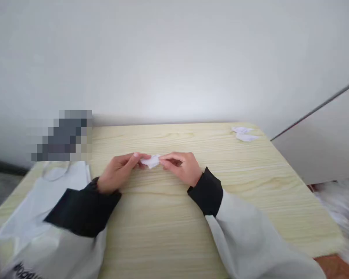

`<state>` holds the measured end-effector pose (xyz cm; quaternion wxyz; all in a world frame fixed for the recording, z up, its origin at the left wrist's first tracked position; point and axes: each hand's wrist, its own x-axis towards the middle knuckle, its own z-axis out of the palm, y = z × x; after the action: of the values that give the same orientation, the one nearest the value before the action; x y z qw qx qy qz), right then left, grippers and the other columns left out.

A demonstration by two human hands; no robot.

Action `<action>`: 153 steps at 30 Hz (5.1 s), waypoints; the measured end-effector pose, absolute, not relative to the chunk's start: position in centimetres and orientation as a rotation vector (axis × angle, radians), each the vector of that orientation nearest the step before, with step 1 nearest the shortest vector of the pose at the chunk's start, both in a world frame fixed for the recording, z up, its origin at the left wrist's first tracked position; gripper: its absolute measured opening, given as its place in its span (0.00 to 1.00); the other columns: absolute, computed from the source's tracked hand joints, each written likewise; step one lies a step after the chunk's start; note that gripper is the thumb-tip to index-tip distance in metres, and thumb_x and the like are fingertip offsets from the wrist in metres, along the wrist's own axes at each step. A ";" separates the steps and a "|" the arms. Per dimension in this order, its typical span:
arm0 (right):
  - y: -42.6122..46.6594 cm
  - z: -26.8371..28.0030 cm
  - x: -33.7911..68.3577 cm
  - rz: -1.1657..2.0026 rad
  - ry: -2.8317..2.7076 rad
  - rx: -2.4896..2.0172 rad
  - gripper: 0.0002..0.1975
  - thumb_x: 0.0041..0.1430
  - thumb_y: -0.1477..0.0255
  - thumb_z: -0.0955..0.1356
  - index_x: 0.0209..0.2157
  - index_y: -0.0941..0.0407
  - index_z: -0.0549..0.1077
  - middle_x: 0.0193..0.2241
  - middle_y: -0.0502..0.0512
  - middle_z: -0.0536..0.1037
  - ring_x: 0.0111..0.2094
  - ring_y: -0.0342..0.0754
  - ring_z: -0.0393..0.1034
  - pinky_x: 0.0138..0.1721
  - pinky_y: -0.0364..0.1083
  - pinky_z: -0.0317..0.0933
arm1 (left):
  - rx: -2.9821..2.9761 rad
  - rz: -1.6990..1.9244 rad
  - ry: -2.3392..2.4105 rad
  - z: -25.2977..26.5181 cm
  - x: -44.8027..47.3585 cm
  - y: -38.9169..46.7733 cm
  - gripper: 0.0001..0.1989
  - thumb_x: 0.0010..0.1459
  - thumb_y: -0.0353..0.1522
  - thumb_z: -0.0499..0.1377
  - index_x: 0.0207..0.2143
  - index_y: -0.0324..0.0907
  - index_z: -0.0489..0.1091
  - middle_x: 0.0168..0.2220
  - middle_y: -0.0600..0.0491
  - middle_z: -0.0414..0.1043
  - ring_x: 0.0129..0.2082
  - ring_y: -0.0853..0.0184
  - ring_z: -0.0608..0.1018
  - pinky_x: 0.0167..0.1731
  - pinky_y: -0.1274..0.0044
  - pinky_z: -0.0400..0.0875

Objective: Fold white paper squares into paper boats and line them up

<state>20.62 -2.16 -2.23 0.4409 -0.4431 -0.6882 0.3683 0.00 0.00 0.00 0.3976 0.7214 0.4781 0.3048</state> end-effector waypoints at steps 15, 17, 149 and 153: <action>-1.9 -1.9 20.6 0.827 -1.877 -1.210 0.08 0.53 0.70 0.67 0.34 0.58 0.76 0.23 0.49 0.76 0.20 0.38 0.60 0.22 0.39 0.54 | 2.021 0.617 1.195 0.0 -0.2 -0.1 0.14 0.56 0.40 0.54 0.36 0.42 0.75 0.33 0.54 0.77 0.31 0.67 0.74 0.31 0.78 0.66; -2.0 -1.6 20.7 0.843 -1.904 -1.218 0.07 0.55 0.71 0.66 0.32 0.58 0.76 0.22 0.49 0.75 0.20 0.38 0.59 0.21 0.39 0.53 | 2.075 0.651 1.173 -0.1 -0.2 -0.1 0.12 0.55 0.38 0.55 0.33 0.42 0.75 0.32 0.54 0.76 0.32 0.67 0.74 0.33 0.77 0.66; -2.6 -2.0 20.1 0.250 -2.155 -0.944 0.05 0.60 0.72 0.64 0.35 0.56 0.71 0.30 0.53 0.77 0.32 0.45 0.68 0.37 0.45 0.63 | 2.167 0.835 1.103 -0.4 0.3 -1.0 0.08 0.53 0.36 0.59 0.30 0.42 0.76 0.26 0.56 0.77 0.22 0.74 0.72 0.25 0.83 0.63; -2.5 -2.0 20.2 0.203 -2.208 -0.969 0.08 0.62 0.71 0.62 0.32 0.57 0.71 0.26 0.53 0.75 0.29 0.45 0.65 0.35 0.45 0.60 | 2.164 0.841 1.149 -0.5 0.2 -1.2 0.09 0.53 0.37 0.59 0.30 0.42 0.77 0.27 0.55 0.78 0.25 0.71 0.75 0.28 0.82 0.66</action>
<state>20.18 -2.54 -1.97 0.3533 -0.3748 -0.8536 0.0784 0.21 -1.16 -0.54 0.2722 0.8038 0.4267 0.3126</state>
